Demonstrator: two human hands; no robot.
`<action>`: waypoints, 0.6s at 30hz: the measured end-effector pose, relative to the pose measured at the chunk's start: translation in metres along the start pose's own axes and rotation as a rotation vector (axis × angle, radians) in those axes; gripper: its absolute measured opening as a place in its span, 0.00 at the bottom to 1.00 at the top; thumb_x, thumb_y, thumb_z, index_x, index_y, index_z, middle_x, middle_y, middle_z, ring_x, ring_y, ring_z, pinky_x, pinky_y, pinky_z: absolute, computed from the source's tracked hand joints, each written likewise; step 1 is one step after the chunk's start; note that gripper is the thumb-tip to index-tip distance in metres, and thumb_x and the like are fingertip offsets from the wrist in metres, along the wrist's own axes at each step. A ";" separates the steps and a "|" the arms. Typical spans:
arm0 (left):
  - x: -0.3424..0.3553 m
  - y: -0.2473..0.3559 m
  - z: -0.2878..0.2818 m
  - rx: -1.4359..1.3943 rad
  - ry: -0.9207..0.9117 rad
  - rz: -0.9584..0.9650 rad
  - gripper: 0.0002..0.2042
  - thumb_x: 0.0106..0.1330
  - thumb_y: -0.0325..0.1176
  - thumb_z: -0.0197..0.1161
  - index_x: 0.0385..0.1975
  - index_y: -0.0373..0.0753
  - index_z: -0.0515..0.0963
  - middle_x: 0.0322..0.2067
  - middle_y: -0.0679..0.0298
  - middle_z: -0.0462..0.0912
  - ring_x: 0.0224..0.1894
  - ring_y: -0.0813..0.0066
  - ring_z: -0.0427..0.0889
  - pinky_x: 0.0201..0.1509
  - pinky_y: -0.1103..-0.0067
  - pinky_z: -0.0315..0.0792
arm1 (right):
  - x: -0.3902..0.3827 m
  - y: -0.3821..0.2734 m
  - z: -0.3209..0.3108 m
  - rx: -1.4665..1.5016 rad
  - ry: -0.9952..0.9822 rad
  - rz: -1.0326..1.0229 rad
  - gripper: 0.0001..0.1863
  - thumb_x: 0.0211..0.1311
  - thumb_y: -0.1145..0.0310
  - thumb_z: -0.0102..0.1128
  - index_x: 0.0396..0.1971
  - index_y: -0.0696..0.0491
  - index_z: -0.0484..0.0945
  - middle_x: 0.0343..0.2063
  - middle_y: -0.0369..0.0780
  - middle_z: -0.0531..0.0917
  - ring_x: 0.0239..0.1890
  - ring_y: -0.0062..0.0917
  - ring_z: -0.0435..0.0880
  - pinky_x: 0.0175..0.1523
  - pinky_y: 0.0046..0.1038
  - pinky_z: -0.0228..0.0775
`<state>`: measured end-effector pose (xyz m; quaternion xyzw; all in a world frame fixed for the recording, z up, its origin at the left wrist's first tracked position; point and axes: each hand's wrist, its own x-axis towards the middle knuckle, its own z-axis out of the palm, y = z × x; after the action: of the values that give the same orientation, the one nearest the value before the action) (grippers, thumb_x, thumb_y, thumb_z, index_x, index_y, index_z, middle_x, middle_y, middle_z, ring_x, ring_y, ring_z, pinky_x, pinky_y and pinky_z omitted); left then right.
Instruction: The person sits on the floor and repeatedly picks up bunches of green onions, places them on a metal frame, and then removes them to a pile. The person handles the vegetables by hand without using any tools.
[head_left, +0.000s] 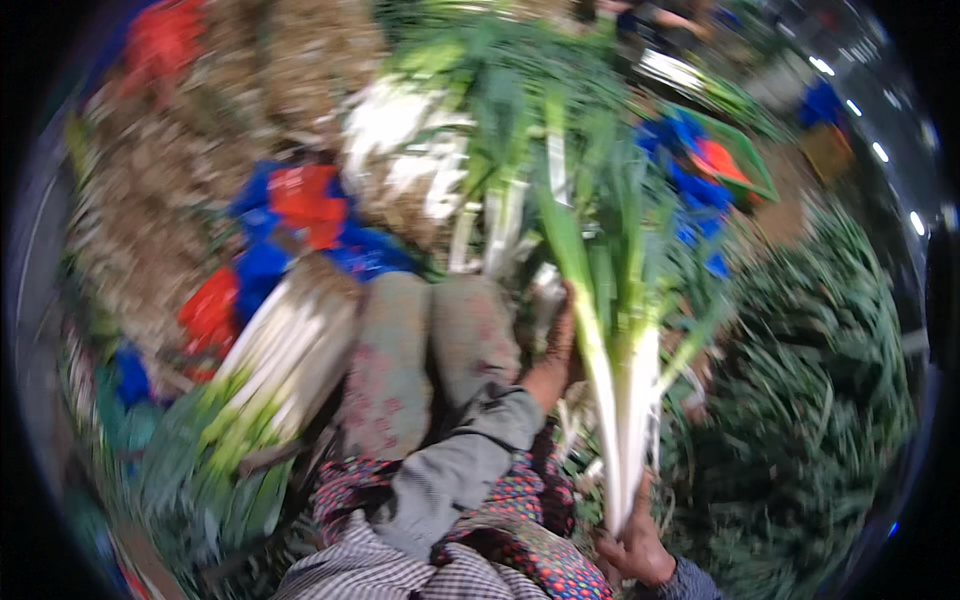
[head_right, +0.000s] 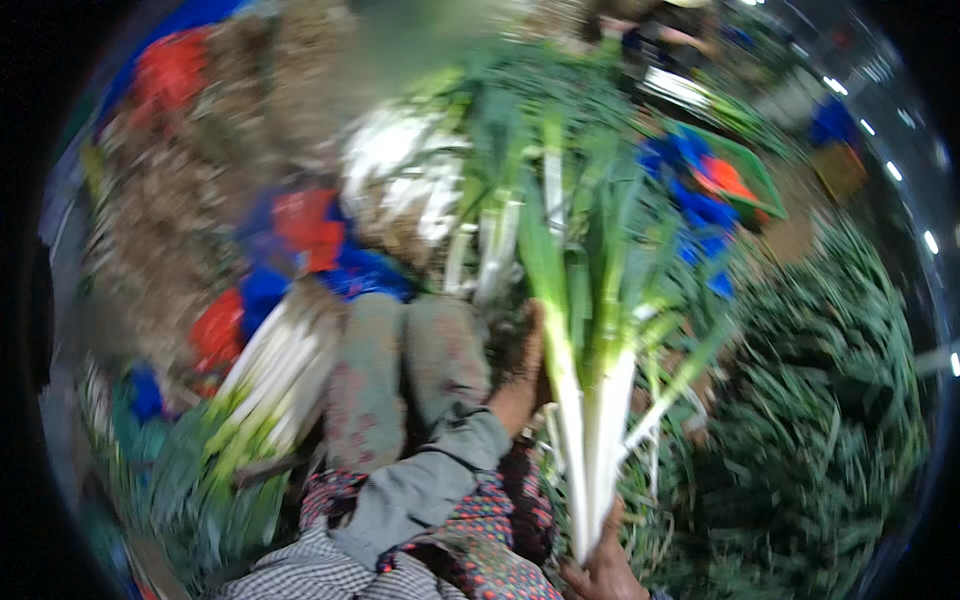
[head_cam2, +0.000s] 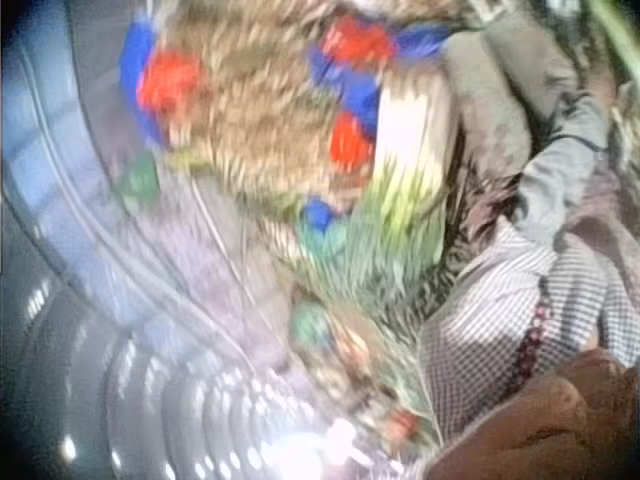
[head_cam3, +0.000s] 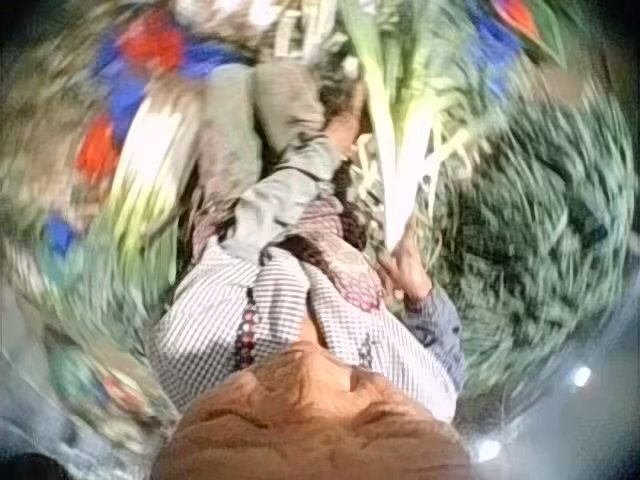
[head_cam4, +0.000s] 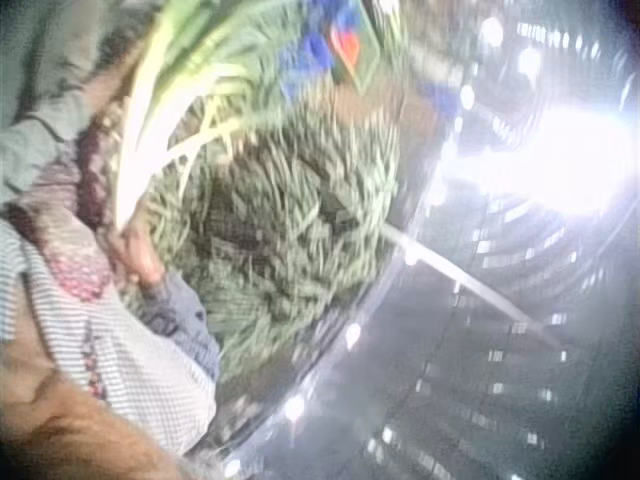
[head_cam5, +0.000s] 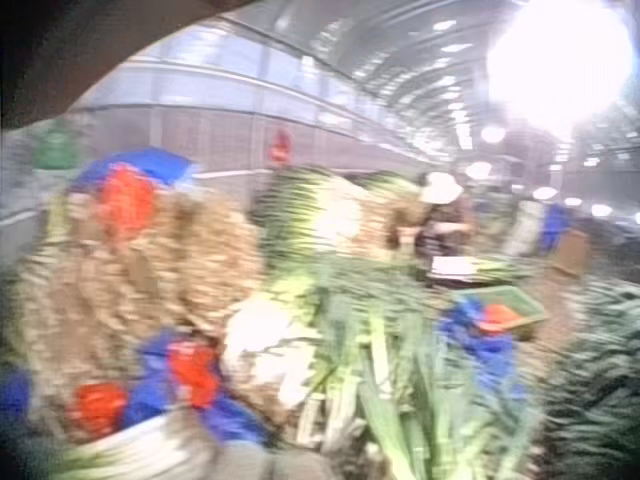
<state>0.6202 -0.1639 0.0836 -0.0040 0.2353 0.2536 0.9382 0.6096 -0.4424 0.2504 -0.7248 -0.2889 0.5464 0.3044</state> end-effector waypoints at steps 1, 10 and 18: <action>-0.010 0.018 0.006 -0.048 -0.062 0.062 0.36 0.58 0.59 0.63 0.61 0.43 0.66 0.52 0.59 0.75 0.55 0.66 0.73 0.59 0.66 0.68 | 0.002 -0.010 -0.001 0.043 -0.045 0.056 0.60 0.45 0.87 0.50 0.67 0.47 0.15 0.62 0.49 0.60 0.43 0.33 0.74 0.43 0.30 0.72; -0.178 0.215 0.041 0.159 -0.579 1.110 0.36 0.67 0.53 0.56 0.66 0.35 0.55 0.62 0.52 0.64 0.63 0.62 0.64 0.69 0.68 0.56 | 0.146 -0.121 0.019 -0.787 0.005 -0.707 0.57 0.48 0.74 0.67 0.68 0.61 0.30 0.55 0.62 0.67 0.56 0.50 0.72 0.61 0.46 0.61; -0.405 0.278 -0.128 0.037 -0.363 1.519 0.35 0.59 0.57 0.62 0.64 0.49 0.64 0.64 0.61 0.66 0.66 0.58 0.63 0.69 0.55 0.57 | 0.302 -0.262 0.226 -1.329 -0.327 -1.231 0.43 0.53 0.67 0.60 0.68 0.43 0.50 0.53 0.52 0.73 0.53 0.43 0.75 0.66 0.52 0.53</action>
<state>0.1233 -0.1295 0.1804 0.2155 0.0204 0.8191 0.5312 0.4398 -0.0174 0.2142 -0.3828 -0.9177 0.1051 0.0179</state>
